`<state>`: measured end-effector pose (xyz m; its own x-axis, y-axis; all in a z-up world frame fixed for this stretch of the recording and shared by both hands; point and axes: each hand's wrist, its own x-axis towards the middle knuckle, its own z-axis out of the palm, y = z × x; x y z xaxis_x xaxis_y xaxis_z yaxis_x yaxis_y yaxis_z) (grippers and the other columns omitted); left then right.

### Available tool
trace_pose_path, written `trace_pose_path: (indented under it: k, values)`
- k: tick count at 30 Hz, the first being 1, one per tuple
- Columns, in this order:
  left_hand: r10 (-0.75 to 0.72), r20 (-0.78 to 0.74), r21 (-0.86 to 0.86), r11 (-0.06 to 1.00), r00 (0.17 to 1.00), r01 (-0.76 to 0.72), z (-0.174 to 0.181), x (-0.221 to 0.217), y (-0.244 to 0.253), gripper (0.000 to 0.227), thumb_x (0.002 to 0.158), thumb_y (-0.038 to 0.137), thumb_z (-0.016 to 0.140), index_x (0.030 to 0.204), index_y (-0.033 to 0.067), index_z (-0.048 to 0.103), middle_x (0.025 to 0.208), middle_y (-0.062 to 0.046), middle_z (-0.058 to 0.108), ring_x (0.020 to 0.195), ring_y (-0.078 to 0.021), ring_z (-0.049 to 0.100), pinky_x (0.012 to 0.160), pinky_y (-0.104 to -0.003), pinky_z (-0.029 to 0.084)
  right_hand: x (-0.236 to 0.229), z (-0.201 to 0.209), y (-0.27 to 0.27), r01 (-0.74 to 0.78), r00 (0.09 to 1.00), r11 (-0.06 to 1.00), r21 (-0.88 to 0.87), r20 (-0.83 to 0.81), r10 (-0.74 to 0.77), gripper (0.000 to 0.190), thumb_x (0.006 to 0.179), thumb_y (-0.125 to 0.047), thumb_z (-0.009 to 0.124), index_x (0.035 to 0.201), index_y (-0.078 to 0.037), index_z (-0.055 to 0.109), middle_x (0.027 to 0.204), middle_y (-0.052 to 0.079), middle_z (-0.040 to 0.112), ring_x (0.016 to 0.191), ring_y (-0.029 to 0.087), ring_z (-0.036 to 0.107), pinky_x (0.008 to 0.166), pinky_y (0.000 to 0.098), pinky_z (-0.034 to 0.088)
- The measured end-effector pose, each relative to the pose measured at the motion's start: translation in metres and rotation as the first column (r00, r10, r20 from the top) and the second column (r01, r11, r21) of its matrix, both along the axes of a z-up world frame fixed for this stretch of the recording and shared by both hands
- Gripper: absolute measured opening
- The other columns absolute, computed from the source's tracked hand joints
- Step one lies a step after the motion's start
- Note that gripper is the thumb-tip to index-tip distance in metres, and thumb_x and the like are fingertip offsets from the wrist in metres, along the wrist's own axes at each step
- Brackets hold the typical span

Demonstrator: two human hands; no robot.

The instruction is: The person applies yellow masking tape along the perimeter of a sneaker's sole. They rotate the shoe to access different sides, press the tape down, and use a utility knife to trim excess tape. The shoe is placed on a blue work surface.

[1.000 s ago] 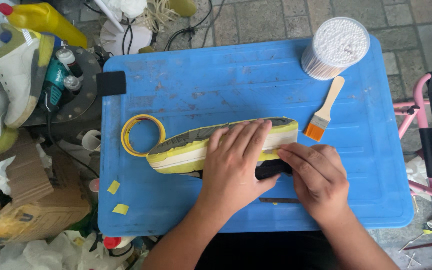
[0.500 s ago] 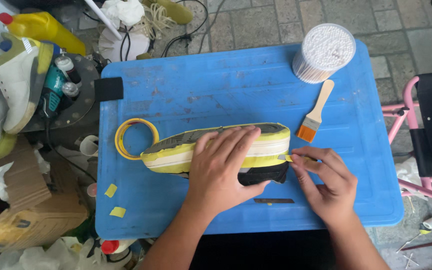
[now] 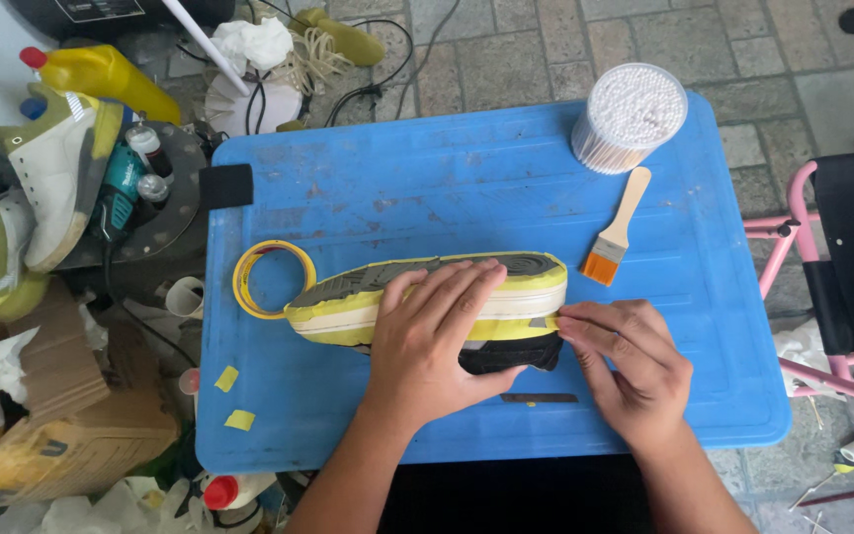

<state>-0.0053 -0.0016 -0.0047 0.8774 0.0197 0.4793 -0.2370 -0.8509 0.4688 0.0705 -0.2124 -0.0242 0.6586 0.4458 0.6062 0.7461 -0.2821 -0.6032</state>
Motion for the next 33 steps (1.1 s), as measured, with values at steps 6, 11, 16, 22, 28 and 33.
trace_pose_path:
  k: [6,11,16,22,28,33]
  values:
    - [0.002,-0.019,-0.003,1.0,1.0,-0.002,-0.003,0.001,0.001,0.097,0.059,0.043,0.095,0.141,0.0101,0.057,0.135,-0.007,0.066,0.127,-0.0239,0.061,0.11,-0.047,0.039,0.003,-0.003,-0.001,-0.008,0.996,0.999,0.04,-0.088,0.011,0.018,0.084,0.004,0.078,0.1,-0.003,0.073,0.107,0.011,0.075,0.093,0.022,0.069,0.083,0.0314,0.054]
    - [-0.004,-0.01,-0.012,1.0,1.0,0.004,-0.004,0.0,0.001,0.096,0.06,0.042,0.095,0.142,0.0107,0.056,0.137,-0.006,0.066,0.129,-0.0229,0.061,0.11,-0.046,0.04,0.002,-0.009,0.001,-0.033,0.995,0.994,0.1,-0.091,0.042,0.018,0.084,0.003,0.079,0.099,-0.003,0.071,0.108,0.013,0.073,0.095,0.023,0.069,0.082,0.031,0.055]
    - [-0.016,0.0,-0.008,1.0,1.0,0.016,-0.003,0.0,0.002,0.095,0.061,0.042,0.095,0.142,0.01,0.055,0.138,-0.005,0.065,0.129,-0.0235,0.061,0.11,-0.047,0.039,0.002,-0.009,0.003,-0.02,0.998,0.997,0.078,-0.065,0.025,0.019,0.083,0.004,0.079,0.099,-0.003,0.072,0.106,0.013,0.073,0.094,0.023,0.069,0.083,0.0314,0.055]
    - [-0.018,0.007,0.001,1.0,1.0,0.018,-0.003,-0.001,0.002,0.093,0.063,0.041,0.094,0.142,0.0102,0.055,0.139,-0.004,0.065,0.13,-0.0229,0.061,0.111,-0.046,0.039,0.003,-0.009,0.001,-0.025,0.996,0.997,0.074,-0.088,0.032,0.018,0.084,0.003,0.079,0.099,-0.003,0.071,0.106,0.012,0.073,0.095,0.023,0.069,0.083,0.0314,0.056]
    - [-0.017,0.0,-0.01,1.0,1.0,0.017,-0.002,-0.001,0.002,0.093,0.062,0.04,0.094,0.142,0.0101,0.056,0.139,-0.004,0.065,0.13,-0.0226,0.061,0.11,-0.046,0.04,0.003,-0.011,0.001,-0.028,0.992,0.996,0.09,-0.117,0.038,0.016,0.085,0.002,0.078,0.099,-0.004,0.071,0.106,0.012,0.073,0.095,0.022,0.069,0.083,0.0312,0.054]
    - [-0.029,0.009,-0.019,0.999,1.0,0.029,-0.003,-0.001,0.003,0.095,0.062,0.041,0.095,0.142,0.0098,0.055,0.139,-0.004,0.064,0.129,-0.0233,0.061,0.11,-0.047,0.04,0.002,-0.012,0.002,-0.017,0.991,0.996,0.087,-0.132,0.029,0.016,0.086,0.001,0.078,0.099,-0.004,0.071,0.106,0.012,0.073,0.094,0.022,0.069,0.081,0.0306,0.054]
